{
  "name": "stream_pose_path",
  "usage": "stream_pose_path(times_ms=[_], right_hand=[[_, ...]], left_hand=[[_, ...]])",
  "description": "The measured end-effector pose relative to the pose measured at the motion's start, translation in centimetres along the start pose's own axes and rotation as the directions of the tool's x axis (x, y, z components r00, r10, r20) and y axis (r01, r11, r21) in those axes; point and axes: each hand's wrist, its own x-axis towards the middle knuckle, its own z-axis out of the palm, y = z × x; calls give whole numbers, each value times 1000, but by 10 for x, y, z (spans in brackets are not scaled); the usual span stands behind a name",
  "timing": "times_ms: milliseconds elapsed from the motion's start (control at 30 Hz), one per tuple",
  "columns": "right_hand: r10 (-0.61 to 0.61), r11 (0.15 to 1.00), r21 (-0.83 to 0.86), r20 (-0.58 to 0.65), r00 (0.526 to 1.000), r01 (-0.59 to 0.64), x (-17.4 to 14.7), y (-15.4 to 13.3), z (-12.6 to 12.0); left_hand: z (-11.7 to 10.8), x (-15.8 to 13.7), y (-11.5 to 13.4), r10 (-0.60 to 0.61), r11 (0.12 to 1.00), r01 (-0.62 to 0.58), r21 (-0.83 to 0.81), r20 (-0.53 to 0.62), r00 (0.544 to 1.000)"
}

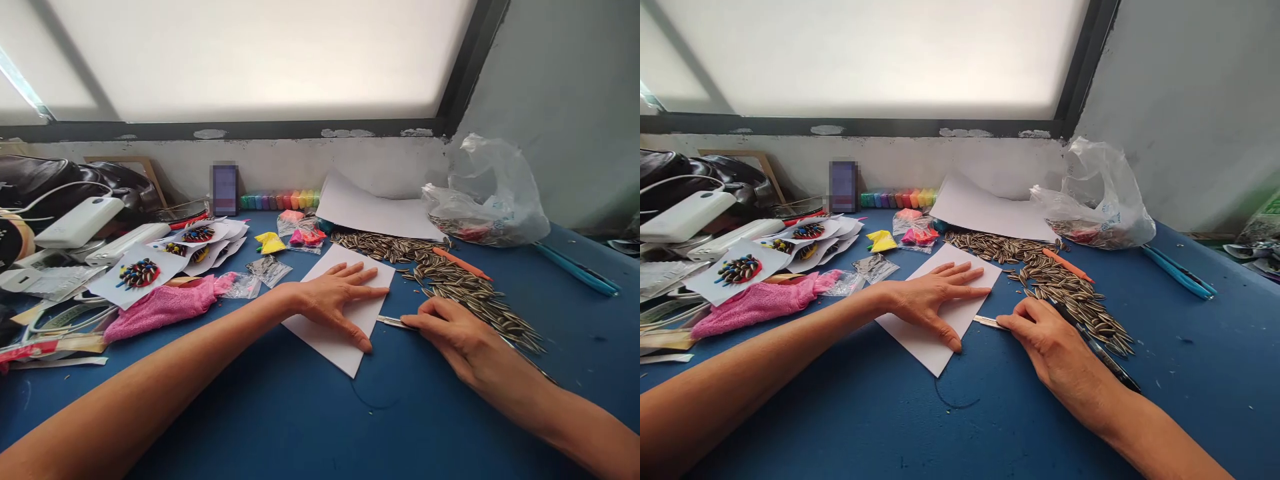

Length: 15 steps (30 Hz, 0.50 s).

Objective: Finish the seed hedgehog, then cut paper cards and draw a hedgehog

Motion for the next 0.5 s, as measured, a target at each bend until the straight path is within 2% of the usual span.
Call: stream_pose_path(times_ms=[500], right_hand=[[-27,999,19,12,1000,27,-1,-1,2]], left_hand=[[-1,-1,1,-18,1000,18,1,-6,1000]])
